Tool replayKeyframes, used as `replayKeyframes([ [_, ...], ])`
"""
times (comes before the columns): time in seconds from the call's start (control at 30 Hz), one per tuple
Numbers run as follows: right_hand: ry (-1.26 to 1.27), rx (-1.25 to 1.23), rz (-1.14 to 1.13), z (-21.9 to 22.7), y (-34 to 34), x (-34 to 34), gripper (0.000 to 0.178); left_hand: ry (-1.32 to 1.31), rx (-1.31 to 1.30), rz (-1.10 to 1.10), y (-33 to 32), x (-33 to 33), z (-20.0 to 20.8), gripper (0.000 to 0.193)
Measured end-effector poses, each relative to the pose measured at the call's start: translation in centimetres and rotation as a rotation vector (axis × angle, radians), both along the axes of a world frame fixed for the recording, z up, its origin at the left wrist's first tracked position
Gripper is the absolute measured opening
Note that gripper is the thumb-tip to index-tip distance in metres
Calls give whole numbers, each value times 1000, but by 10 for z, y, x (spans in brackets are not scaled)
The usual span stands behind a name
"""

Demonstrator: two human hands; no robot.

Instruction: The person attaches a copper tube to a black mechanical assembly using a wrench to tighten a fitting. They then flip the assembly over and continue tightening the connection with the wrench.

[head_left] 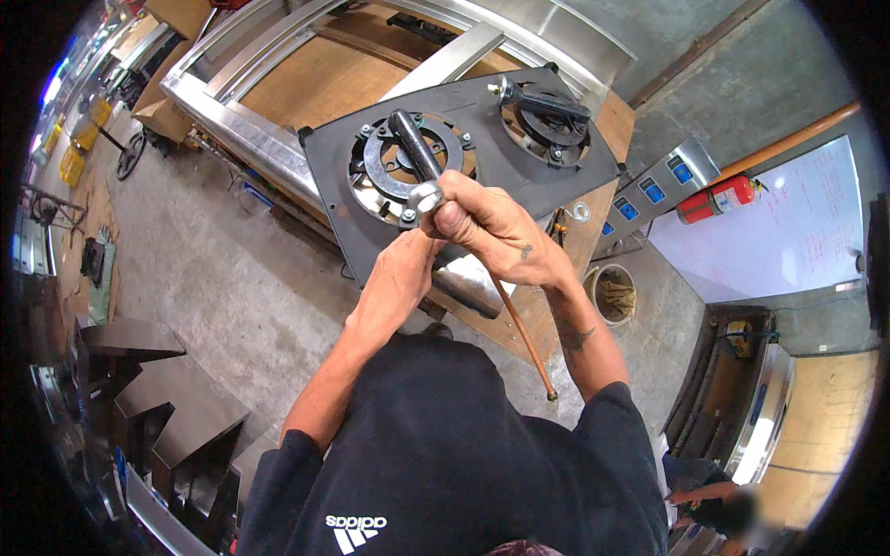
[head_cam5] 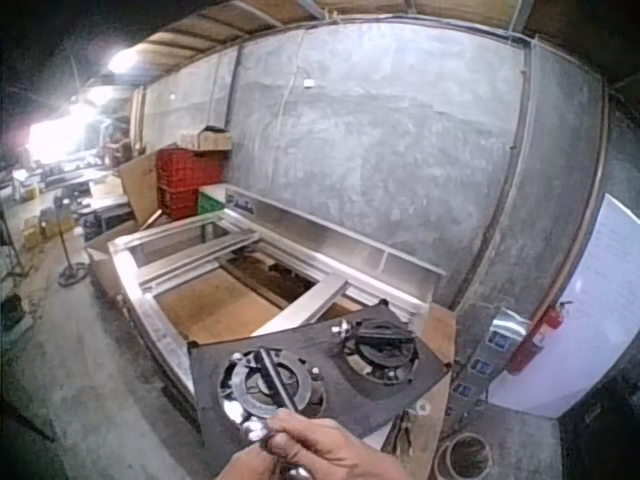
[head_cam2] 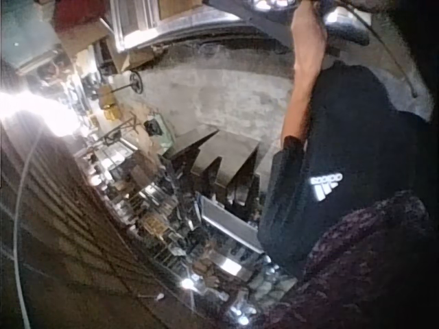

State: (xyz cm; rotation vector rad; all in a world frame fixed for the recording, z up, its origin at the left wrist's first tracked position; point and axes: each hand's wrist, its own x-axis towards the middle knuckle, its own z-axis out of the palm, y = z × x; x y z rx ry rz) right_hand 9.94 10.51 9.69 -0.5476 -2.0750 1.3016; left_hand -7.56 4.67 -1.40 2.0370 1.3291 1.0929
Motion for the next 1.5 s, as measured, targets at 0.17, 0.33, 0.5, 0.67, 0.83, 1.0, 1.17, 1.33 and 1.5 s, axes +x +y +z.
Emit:
replayKeyframes([
  [0.17, -122, 44, 42, 3, 3, -5, 36, 0, -90, 4, 3, -1, -13, 13],
  [0.33, -174, 265, 181, -14, -10, -26, 13, -96, 107, -21, 1, -7, -35, 14],
  [0.5, -433, 549, 209, -32, -16, -31, 25, -71, 76, 41, -14, -17, -52, 15],
  [0.67, -43, 345, 6, -43, -11, -21, 14, 30, -64, -8, -11, -15, -37, 17],
  [0.83, 612, -399, -342, -66, 19, 22, 12, 47, -62, 1, 3, 2, -6, 13],
  [1.0, 1125, -764, -324, -89, 19, 35, 24, 40, -92, 11, 4, 5, 5, 15],
  [1.17, 1038, -536, -286, -68, 12, 39, 21, 7, -127, -13, 3, 3, 1, 15],
  [1.33, 954, -260, -274, -43, 15, 43, 22, 0, -35, 3, 5, 3, -3, 11],
  [1.5, 316, -30, -328, -26, -3, 34, 27, 37, -30, 2, 4, 1, -3, 10],
])
